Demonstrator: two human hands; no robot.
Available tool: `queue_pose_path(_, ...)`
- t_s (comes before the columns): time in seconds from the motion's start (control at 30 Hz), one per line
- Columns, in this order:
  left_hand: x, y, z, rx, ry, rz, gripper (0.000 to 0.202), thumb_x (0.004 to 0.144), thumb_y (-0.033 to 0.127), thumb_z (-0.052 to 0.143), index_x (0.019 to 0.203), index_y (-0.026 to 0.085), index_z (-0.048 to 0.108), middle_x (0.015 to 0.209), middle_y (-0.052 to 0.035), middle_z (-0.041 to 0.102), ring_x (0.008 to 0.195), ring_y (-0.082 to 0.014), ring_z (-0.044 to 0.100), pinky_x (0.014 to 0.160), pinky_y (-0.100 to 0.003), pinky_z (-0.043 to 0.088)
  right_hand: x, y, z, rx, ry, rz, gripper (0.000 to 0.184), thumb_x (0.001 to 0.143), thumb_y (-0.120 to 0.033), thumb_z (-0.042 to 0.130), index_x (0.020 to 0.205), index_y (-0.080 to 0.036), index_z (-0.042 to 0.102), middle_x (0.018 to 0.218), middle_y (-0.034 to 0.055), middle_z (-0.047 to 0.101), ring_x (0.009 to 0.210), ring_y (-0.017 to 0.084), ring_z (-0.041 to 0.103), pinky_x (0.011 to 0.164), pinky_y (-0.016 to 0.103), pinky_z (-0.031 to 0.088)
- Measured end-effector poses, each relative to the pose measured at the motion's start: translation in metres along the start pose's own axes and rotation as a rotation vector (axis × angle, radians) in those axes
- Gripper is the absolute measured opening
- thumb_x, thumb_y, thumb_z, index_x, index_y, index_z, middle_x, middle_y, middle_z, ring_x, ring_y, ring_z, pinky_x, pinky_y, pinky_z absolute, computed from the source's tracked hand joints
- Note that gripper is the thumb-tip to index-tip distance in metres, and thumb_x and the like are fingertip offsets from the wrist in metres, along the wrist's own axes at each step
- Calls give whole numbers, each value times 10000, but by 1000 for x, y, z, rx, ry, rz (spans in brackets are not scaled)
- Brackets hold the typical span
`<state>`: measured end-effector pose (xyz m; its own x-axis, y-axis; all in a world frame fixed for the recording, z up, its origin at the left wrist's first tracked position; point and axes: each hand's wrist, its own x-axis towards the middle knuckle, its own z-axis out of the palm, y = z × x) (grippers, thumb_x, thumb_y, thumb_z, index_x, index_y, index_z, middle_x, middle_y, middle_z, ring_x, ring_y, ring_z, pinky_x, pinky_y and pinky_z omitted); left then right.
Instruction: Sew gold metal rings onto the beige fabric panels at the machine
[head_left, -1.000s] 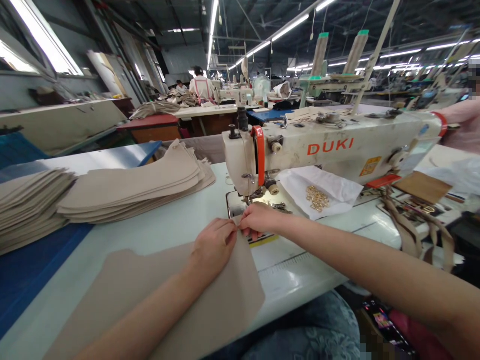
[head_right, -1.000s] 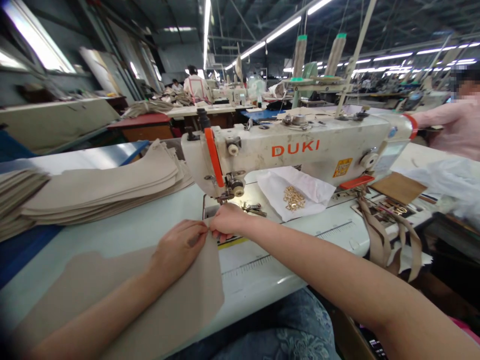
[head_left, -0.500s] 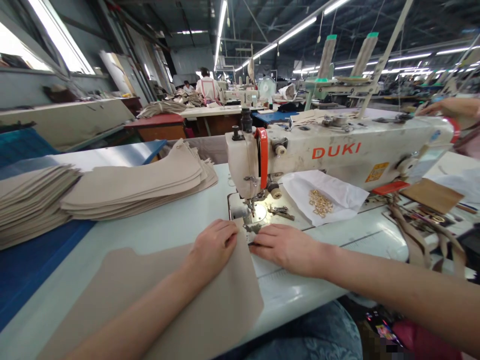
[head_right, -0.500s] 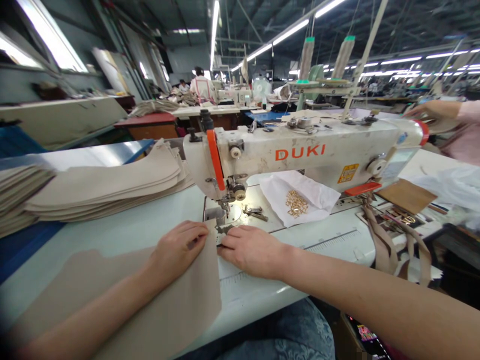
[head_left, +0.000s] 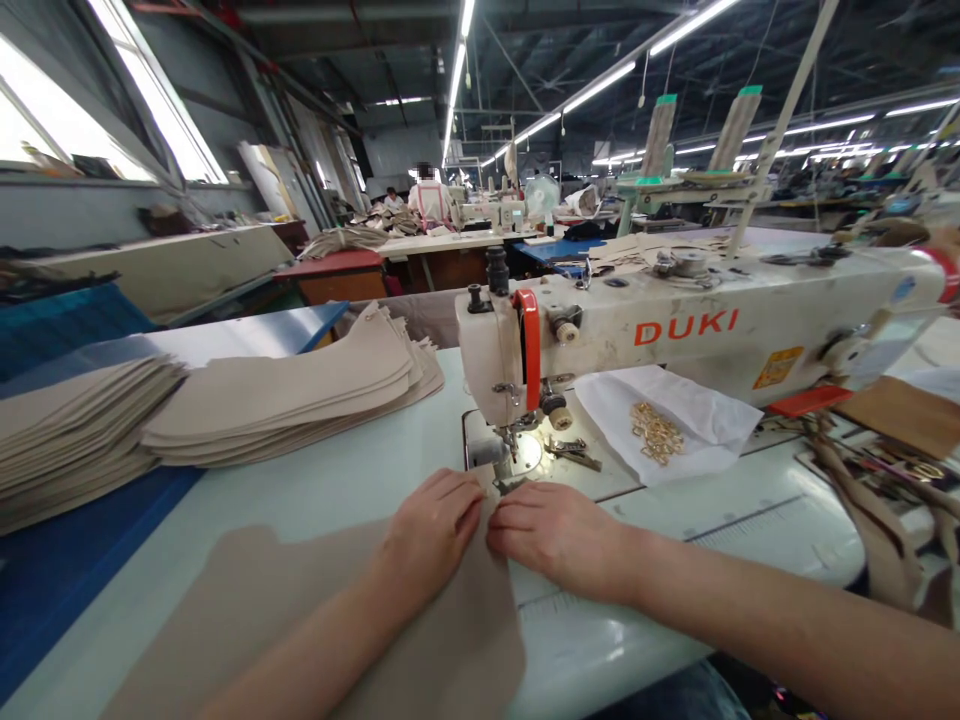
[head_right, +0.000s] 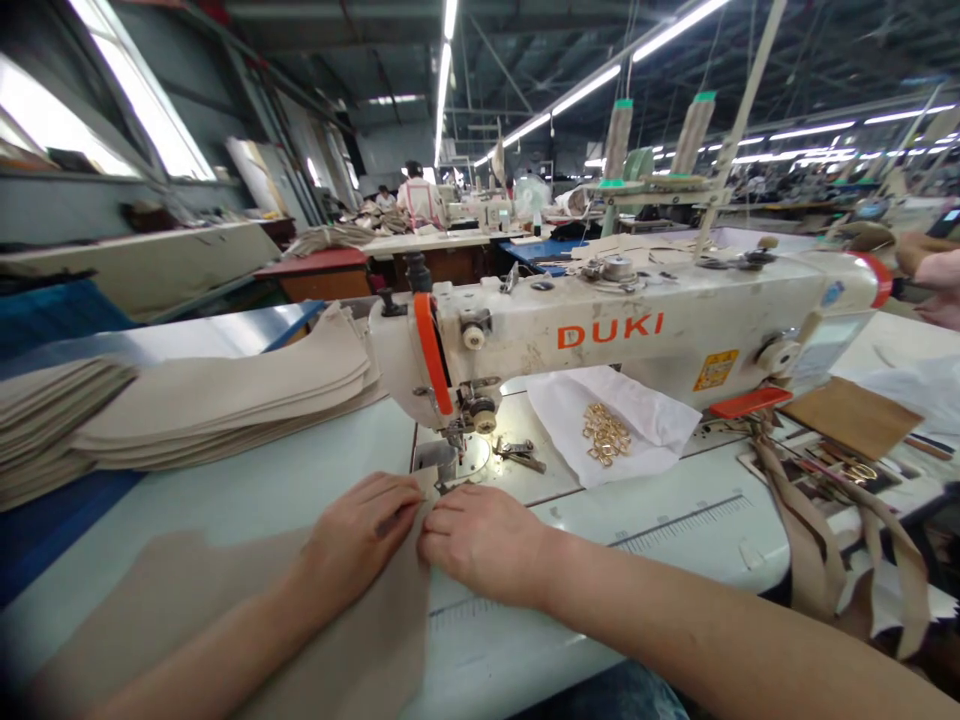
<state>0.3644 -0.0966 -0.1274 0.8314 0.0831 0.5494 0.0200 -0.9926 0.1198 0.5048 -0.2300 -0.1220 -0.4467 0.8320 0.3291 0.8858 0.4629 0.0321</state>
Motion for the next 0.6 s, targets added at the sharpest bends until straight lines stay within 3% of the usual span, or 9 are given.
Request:
queue_pose_path(0.33, 3, 0, 3, 19, 52, 36, 237, 902, 140, 394, 773, 167, 590, 736, -43, 657, 697, -163, 594, 654, -279, 520, -2, 1, 5, 84, 24, 40, 165, 942, -204, 461, 952, -142, 614, 904, 44, 654, 929, 162, 556, 875, 292, 427)
queue_pose_path(0.6, 2, -2, 4, 10, 27, 26, 225, 894, 135, 402, 783, 172, 595, 751, -44, 657, 712, -168, 598, 671, -290, 519, -1, 0, 6, 87, 36, 56, 142, 927, -201, 488, 915, -148, 619, 882, 36, 658, 892, 161, 552, 836, 291, 438)
